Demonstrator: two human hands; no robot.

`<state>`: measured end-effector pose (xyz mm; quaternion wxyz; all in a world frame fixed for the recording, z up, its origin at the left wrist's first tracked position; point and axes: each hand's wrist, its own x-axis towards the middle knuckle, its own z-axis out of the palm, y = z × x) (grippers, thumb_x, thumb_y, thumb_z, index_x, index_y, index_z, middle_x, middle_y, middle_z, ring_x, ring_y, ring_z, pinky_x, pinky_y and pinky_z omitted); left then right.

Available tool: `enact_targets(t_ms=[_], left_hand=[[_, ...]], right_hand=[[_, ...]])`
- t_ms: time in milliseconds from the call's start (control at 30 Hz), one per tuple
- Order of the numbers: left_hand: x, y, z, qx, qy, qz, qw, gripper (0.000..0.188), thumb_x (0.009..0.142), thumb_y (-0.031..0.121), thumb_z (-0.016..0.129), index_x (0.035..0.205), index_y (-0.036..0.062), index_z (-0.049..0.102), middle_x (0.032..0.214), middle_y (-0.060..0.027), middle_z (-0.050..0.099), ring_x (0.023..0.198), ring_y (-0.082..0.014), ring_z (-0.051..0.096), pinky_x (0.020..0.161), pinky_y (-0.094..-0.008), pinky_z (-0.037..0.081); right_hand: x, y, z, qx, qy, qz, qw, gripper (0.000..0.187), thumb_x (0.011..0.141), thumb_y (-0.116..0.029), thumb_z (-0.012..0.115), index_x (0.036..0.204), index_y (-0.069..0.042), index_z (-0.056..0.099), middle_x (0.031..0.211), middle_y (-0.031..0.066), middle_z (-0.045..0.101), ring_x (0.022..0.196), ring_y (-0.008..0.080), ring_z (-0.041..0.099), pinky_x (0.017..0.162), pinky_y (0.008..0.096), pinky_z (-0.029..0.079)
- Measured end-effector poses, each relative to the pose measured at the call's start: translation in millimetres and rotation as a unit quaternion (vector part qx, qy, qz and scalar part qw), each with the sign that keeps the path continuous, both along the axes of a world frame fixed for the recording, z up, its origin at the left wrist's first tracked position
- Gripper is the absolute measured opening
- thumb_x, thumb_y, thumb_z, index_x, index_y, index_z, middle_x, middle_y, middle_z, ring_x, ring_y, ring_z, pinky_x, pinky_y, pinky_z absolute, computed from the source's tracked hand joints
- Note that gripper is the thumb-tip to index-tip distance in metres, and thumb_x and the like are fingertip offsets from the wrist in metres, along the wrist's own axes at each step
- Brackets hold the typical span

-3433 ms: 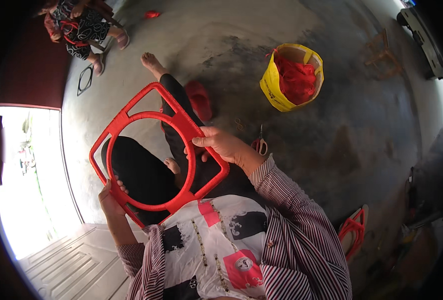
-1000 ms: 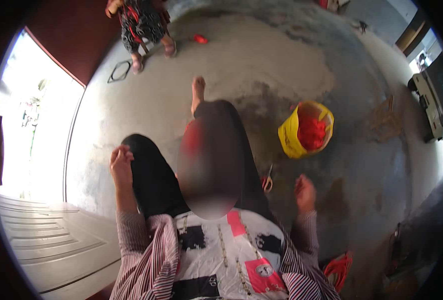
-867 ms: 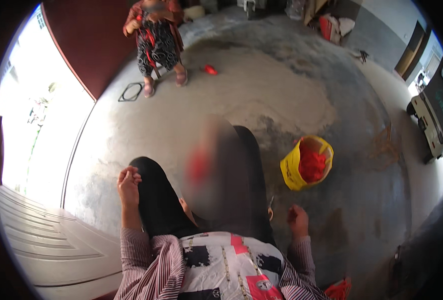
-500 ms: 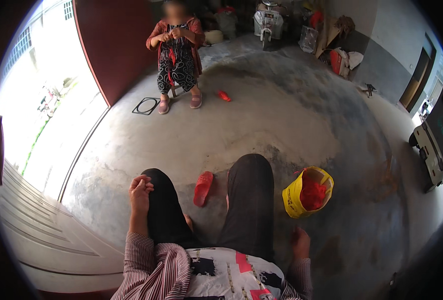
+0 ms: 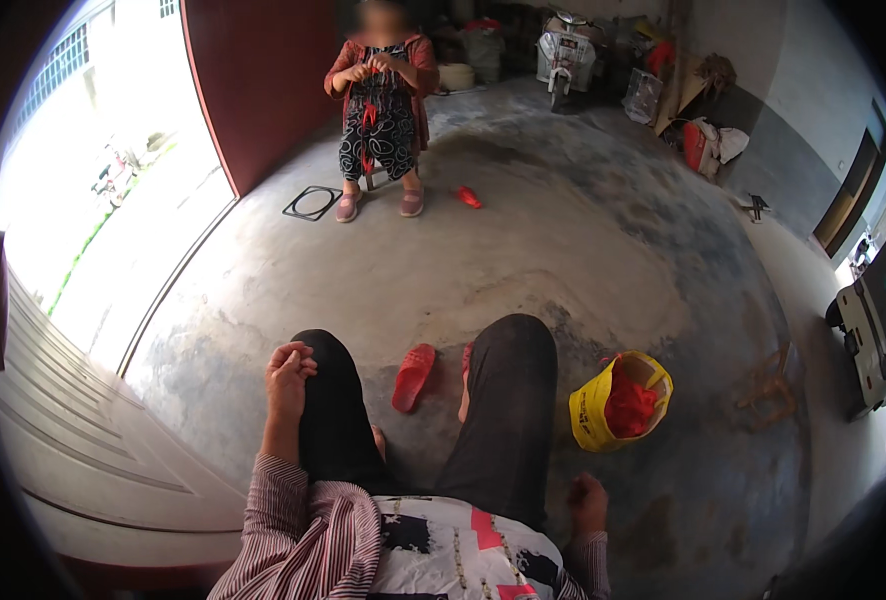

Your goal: Wrapping a red plastic frame with red twine using hands and scissors.

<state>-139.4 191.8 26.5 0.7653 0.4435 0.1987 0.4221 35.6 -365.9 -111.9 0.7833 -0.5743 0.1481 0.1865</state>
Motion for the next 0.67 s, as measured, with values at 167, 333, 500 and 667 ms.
enact_targets(t_ms=[167,333,500,667], left_hand=[[3.6,-2.8,-0.3,0.002,-0.009,-0.009,1.000,0.013,0.094,0.006,0.053,0.103,0.0006,0.060,0.093,-0.0122,0.064,0.071,-0.0162,0.063,0.064,-0.0264,0.053],[10.7,-7.3,1.5,0.006,-0.007,-0.032,0.999,0.013,0.093,0.006,0.053,0.103,0.0000,0.060,0.092,-0.0126,0.064,0.071,-0.0162,0.063,0.063,-0.0264,0.053],[19.3,-13.1,3.8,0.021,0.020,-0.036,0.999,0.013,0.094,0.006,0.053,0.102,0.0002,0.060,0.092,-0.0122,0.065,0.071,-0.0161,0.063,0.064,-0.0265,0.053],[22.7,-18.0,13.3,0.021,0.030,-0.058,0.998,0.013,0.095,0.008,0.053,0.103,0.0003,0.060,0.093,-0.0116,0.065,0.073,-0.0162,0.063,0.065,-0.0268,0.052]], right_hand=[[-4.3,12.4,21.2,0.053,0.080,-0.044,0.994,0.010,0.088,-0.021,0.061,0.084,-0.013,0.060,0.074,-0.0015,0.058,0.064,0.0115,0.055,0.054,0.0257,0.041],[-7.3,15.2,13.4,0.078,0.094,-0.023,0.992,0.010,0.088,-0.021,0.061,0.083,-0.013,0.059,0.071,-0.0021,0.057,0.062,0.0108,0.053,0.053,0.0255,0.040],[-13.9,22.5,12.6,0.102,0.093,-0.002,0.990,0.010,0.088,-0.020,0.060,0.080,-0.014,0.058,0.070,-0.0028,0.055,0.061,0.0097,0.052,0.052,0.0244,0.039],[-14.8,38.6,4.7,0.081,0.109,-0.059,0.989,0.011,0.089,-0.020,0.060,0.079,-0.014,0.058,0.069,-0.0037,0.055,0.060,0.0080,0.053,0.050,0.0233,0.040]])
